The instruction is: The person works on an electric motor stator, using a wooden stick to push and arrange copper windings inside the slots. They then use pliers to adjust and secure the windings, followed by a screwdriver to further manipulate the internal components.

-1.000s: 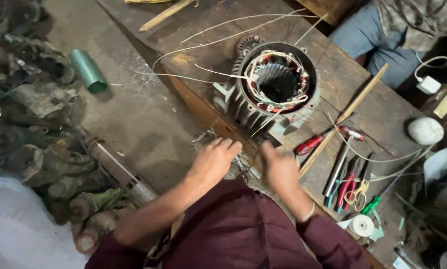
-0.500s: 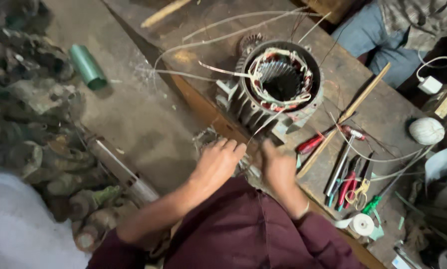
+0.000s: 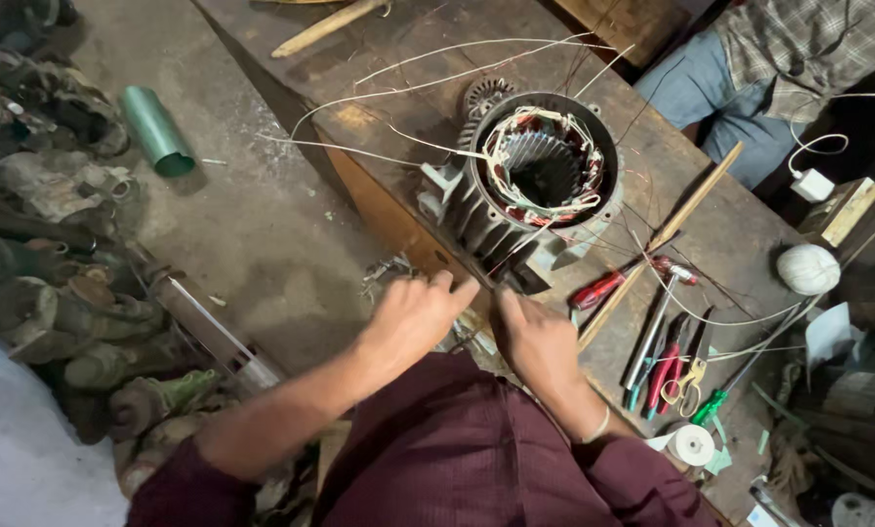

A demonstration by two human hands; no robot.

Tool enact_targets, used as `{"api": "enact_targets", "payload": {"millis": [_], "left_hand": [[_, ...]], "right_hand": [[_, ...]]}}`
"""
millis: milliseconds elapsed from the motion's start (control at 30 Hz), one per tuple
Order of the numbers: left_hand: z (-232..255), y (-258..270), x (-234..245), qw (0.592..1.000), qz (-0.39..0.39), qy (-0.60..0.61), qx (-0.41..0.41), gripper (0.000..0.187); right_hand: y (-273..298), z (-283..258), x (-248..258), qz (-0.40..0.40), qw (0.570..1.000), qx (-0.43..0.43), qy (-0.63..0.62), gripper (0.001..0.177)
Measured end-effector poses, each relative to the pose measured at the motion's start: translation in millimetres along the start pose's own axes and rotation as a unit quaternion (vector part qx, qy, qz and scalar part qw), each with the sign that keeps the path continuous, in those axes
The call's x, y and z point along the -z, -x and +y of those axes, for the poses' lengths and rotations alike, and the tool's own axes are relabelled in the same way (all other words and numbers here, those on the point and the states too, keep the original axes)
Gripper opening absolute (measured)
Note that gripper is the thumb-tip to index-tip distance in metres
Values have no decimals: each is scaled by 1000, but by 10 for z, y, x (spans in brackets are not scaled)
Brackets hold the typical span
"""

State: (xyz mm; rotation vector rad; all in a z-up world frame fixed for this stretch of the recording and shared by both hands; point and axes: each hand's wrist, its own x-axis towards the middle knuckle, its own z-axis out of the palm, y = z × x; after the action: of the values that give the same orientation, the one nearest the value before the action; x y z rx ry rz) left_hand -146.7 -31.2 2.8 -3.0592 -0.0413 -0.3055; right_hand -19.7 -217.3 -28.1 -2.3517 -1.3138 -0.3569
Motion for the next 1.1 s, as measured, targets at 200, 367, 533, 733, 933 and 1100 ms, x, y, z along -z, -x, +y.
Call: {"api": "enact_targets", "payload": {"millis": [200, 367, 533, 733, 933, 1100], "left_hand": [[-9, -5, 47, 999, 31, 15, 15, 15], [5, 43, -43, 996, 52, 67, 31, 24], [-4, 25, -71, 992, 77, 94, 29, 18], [112, -30, -89, 990, -27, 126, 48, 13], [79, -237, -37, 796, -45, 580, 168, 24], [-108, -38, 92, 975, 122, 185, -3, 34]], "right_hand": [[38, -3, -189, -49, 997, -40, -33, 16], [5, -63, -113, -21, 991, -127, -21, 16], [38, -17, -134, -54, 989, -34, -133, 21], [-3, -58, -228, -90, 989, -65, -98, 19], [-80, 94, 235, -4, 984, -139, -113, 16], [56, 23, 8, 8, 998, -59, 31, 15]]}}
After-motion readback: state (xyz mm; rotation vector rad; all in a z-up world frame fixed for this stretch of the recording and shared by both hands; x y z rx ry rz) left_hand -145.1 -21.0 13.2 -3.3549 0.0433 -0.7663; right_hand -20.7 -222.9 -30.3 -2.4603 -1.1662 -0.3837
